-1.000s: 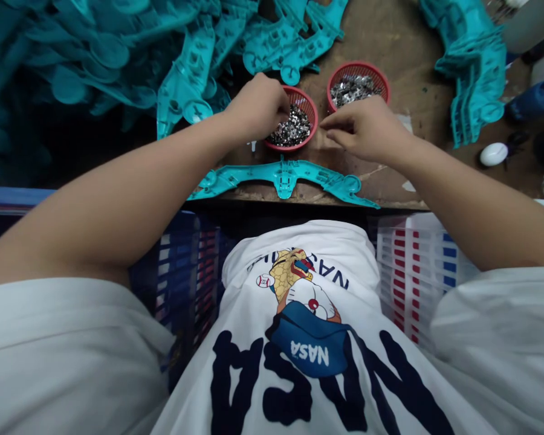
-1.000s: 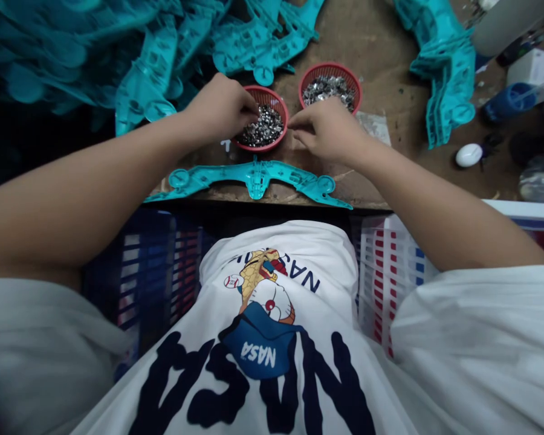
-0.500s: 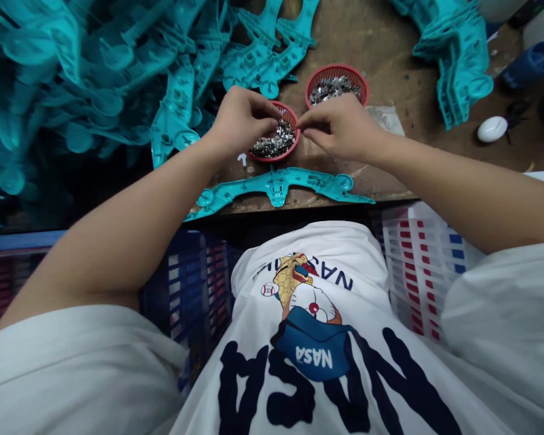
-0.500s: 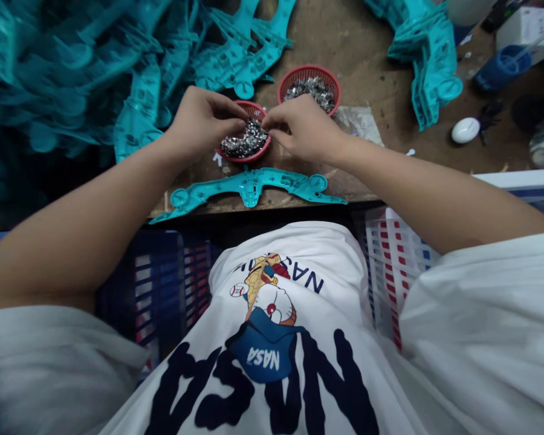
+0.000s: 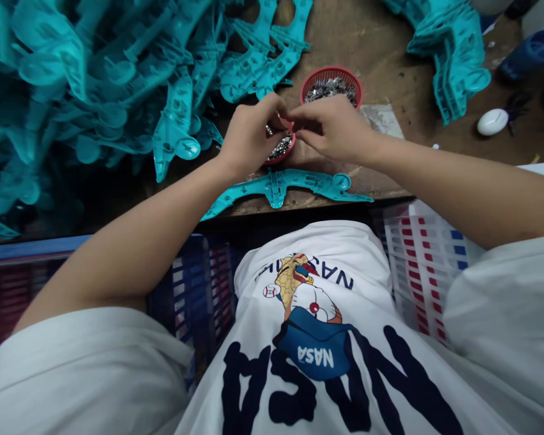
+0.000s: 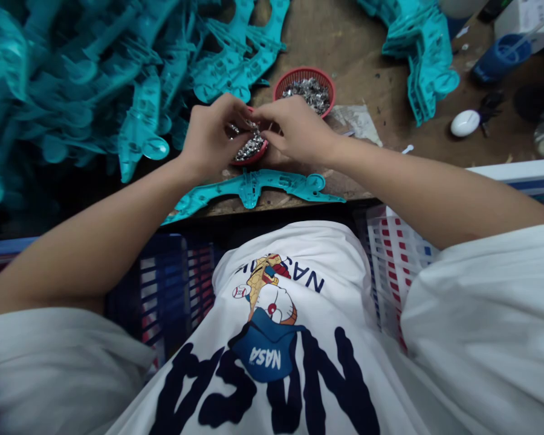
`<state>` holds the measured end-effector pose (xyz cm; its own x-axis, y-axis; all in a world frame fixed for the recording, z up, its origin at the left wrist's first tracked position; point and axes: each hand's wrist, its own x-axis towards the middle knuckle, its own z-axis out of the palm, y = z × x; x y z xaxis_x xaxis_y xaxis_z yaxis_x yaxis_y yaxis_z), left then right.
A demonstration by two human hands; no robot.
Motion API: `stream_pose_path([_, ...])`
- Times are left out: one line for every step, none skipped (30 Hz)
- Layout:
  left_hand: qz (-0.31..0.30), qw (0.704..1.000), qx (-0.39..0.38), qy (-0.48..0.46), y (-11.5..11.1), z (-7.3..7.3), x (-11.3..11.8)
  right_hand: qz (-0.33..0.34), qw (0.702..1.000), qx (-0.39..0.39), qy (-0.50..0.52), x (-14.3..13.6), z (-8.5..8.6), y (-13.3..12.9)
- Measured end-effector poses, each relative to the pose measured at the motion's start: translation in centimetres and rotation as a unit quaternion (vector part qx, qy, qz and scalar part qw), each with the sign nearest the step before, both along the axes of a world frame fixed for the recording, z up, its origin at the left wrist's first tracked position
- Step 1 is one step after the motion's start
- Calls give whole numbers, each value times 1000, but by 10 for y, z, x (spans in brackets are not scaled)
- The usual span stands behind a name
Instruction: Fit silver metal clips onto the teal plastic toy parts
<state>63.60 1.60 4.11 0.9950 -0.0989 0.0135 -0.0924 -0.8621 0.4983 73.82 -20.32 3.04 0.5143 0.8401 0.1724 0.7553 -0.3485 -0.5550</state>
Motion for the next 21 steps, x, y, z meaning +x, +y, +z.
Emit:
stream_pose_path([-5,1000,11,2,0,-1,0,1,1000,-4,-1,0,0,0])
stream_pose_path([-10,1000,28,7,1,-2,1,2,1000,-7,-1,0,0,1])
stream_pose_path([-14,999,48,12,3,-1,1,3,1000,-7,-1,0,0,1])
stream_pose_path([-18,997,69,19,6,0,3,2,1000,-5,-1,1,0,1])
stream_pose_path([-13,995,95,23,10,2,4,1,1000,-1,-2,1,1,1])
stream_pose_path([0,992,125,28,14,4,6,1,1000,3,-3,2,1,1])
stream_pose_path([15,987,156,35,20,5,8,0,1000,6,-4,2,1,0])
stream_pose_path([25,982,184,44,26,4,10,0,1000,7,-5,3,1,0])
stream_pose_path([26,977,207,52,32,1,12,0,1000,6,-6,4,2,0])
stream_pose_path([16,974,220,58,37,-3,14,0,1000,4,-4,4,2,-1])
stream_pose_path([-2,974,220,57,41,-8,16,1,1000,2,-2,4,2,-1])
stream_pose_path([-23,976,210,51,45,-15,17,3,1000,0,-1,4,2,-1])
stream_pose_path([-43,979,197,41,46,-22,19,7,1000,-2,-2,4,2,-2])
stream_pose_path([-57,981,185,28,47,-28,20,12,1000,-3,-6,4,2,-2])
stream_pose_path([-66,982,178,16,47,-35,21,18,1000,-4,-14,4,2,-2])
stream_pose_path([-75,981,180,8,46,-40,22,23,999,-5,-23,4,1,-2])
stream_pose_path([-86,978,192,7,45,-43,24,28,999,-8,-30,4,0,-1])
stream_pose_path([-98,972,211,12,44,-46,25,29,999,-10,-34,4,-1,-1])
stream_pose_path([-108,966,235,21,44,-47,25,28,999,-13,-33,5,-3,0])
stream_pose_path([-115,959,258,31,44,-47,26,25,999,-16,-29,6,-5,0])
stream_pose_path([-119,952,278,38,44,-47,26,23,999,-18,-23,6,-6,0])
